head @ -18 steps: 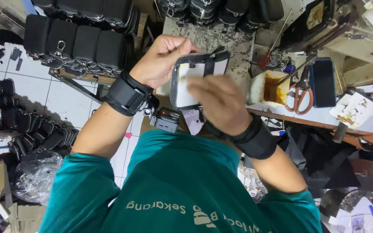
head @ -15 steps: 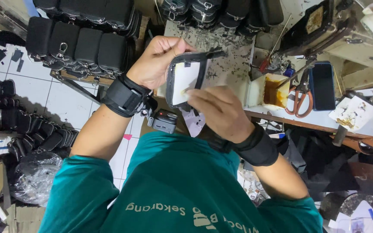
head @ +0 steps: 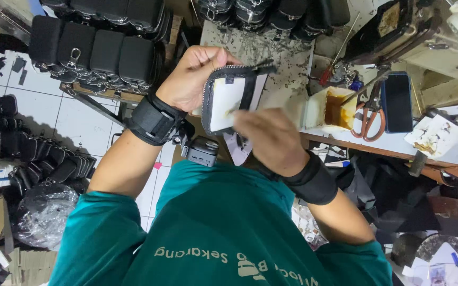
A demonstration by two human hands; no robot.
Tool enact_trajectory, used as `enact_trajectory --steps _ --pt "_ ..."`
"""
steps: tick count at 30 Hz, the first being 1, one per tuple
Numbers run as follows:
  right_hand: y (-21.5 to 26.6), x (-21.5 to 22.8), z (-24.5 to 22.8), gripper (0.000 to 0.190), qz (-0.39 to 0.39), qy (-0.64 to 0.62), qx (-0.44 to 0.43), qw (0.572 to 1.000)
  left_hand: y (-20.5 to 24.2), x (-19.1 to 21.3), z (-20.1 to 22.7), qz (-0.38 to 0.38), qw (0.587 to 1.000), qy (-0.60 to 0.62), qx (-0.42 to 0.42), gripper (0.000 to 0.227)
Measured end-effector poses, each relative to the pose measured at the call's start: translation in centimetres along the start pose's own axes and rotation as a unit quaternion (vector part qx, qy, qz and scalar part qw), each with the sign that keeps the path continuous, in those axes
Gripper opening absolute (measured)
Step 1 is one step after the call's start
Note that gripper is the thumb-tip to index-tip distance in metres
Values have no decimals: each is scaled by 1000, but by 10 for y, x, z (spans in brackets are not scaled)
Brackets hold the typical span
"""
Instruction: Applying adhesive to the edges of leather pouches using a small applicator stick
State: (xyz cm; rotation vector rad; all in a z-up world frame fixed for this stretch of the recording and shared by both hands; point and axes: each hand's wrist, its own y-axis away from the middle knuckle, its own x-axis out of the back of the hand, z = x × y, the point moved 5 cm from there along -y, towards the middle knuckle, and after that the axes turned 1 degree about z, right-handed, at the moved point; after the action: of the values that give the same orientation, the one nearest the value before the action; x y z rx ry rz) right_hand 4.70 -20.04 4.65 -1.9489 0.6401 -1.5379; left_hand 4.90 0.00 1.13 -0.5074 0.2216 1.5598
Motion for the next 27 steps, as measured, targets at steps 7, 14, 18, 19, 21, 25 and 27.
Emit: enact_trajectory --steps 7,14,18,19,21,25,27 --pt "-5 9 0 38 11 -48 -57 997 14 7 2 7 1000 -9 -18 36" --pt "-11 45 -2 15 91 -28 -119 988 116 55 69 96 977 -151 -119 14" --pt "-3 32 0 9 96 -85 -134 983 223 113 78 311 935 -154 -78 16" --pt "-5 28 0 9 90 -93 -130 983 244 115 80 322 931 -152 -78 16" --pt "-9 19 -1 14 61 -109 -128 984 285 120 84 364 918 -139 -73 23" --pt "-20 -2 -8 19 84 -137 -109 981 371 181 -9 479 874 -82 8 14" --pt "-29 -12 -16 14 62 -151 -87 983 404 213 -74 511 860 -4 12 11"
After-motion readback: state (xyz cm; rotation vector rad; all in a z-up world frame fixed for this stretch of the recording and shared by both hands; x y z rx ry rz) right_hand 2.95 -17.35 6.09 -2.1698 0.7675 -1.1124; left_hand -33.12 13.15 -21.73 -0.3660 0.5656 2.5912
